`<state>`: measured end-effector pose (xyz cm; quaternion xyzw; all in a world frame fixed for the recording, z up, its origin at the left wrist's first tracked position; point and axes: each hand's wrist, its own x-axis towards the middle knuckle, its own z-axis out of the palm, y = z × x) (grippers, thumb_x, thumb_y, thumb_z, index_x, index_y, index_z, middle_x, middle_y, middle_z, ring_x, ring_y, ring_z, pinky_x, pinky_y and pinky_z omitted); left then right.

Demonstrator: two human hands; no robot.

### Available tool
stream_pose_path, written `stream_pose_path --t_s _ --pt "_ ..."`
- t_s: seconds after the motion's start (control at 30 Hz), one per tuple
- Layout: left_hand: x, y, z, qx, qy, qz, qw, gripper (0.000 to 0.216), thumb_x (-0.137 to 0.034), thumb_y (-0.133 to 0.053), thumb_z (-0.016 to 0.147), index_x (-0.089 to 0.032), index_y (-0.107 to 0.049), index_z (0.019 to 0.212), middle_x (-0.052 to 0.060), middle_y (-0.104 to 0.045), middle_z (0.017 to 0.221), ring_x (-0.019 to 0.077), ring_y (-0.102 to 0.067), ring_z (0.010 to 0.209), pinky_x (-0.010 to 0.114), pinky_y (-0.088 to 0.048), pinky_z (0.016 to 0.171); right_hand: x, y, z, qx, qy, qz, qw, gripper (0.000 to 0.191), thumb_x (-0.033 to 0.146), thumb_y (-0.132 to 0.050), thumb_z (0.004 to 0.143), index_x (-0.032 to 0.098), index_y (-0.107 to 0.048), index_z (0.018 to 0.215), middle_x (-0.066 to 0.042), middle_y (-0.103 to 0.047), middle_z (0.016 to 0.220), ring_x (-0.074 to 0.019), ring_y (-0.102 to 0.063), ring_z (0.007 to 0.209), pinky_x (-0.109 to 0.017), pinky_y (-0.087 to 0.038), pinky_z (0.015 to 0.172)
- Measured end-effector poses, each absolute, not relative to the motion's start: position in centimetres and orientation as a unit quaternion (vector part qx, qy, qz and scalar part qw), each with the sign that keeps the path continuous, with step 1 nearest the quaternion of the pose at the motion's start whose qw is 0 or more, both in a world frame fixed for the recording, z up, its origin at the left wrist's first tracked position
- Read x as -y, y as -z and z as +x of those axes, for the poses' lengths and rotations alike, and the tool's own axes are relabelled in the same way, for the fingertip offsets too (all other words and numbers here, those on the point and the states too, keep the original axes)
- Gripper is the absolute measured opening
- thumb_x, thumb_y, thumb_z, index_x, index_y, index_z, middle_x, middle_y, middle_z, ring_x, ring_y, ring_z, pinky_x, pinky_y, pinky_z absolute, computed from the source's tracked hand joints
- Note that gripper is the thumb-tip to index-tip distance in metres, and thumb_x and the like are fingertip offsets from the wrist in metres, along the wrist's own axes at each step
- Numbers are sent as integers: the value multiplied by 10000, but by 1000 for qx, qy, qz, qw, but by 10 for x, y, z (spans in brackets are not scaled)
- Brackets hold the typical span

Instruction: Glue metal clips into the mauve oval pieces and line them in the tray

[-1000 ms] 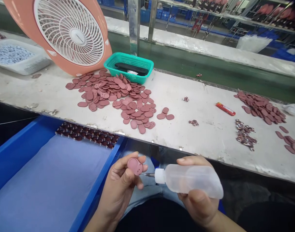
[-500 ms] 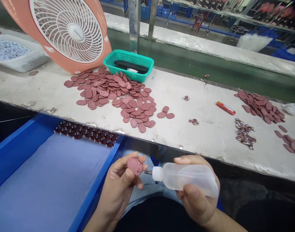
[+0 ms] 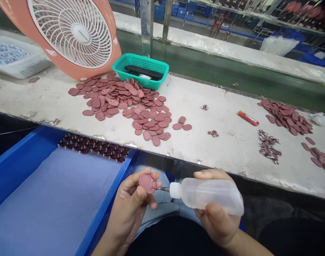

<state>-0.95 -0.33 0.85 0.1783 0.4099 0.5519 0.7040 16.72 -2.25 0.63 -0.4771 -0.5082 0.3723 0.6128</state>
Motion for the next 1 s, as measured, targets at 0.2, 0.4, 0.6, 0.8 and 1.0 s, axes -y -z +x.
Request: stream_pose_path --t_s 0.2,0.4,0.6,0.8,1.0 --pt "3 -8 -9 -405 -557 178 703 319 -409 -898 621 -275 -818 899 59 -814 881 163 -737 713 134 -516 441 22 -11 165 483 -400 -479 614 420 517 -712 801 225 -632 1093 -85 -669 851 -218 -642 614 -317 -489 435" --pt "2 -7 -9 -406 -554 185 703 331 -412 -898 620 -281 -818 913 60 -815 889 161 -735 709 135 -521 448 25 -8 167 499 -390 -489 600 418 524 -690 813 228 -633 1103 -95 -662 859 -242 -649 637 -341 -490 435" --pt "2 -7 -8 -412 -549 184 703 323 -414 -892 629 -279 -817 913 59 -816 899 169 -741 713 142 -527 449 23 -6 166 491 -365 -498 615 444 602 -634 823 237 -618 1075 -85 -630 845 -222 -613 594 -349 -473 426" --pt "3 -8 -9 -417 -550 182 700 330 -416 -897 619 -282 -819 910 66 -815 887 183 -742 717 148 -524 439 22 -8 165 477 -380 -492 621 406 558 -634 850 251 -600 1115 -80 -637 846 -209 -596 579 -342 -457 427" --pt "4 -9 -10 -422 -550 181 698 344 -417 -905 601 -273 -820 901 79 -813 892 193 -744 709 158 -529 442 18 -14 164 470 -405 -478 622 352 495 -685 840 245 -627 1081 -76 -654 850 -197 -598 585 -307 -428 414"
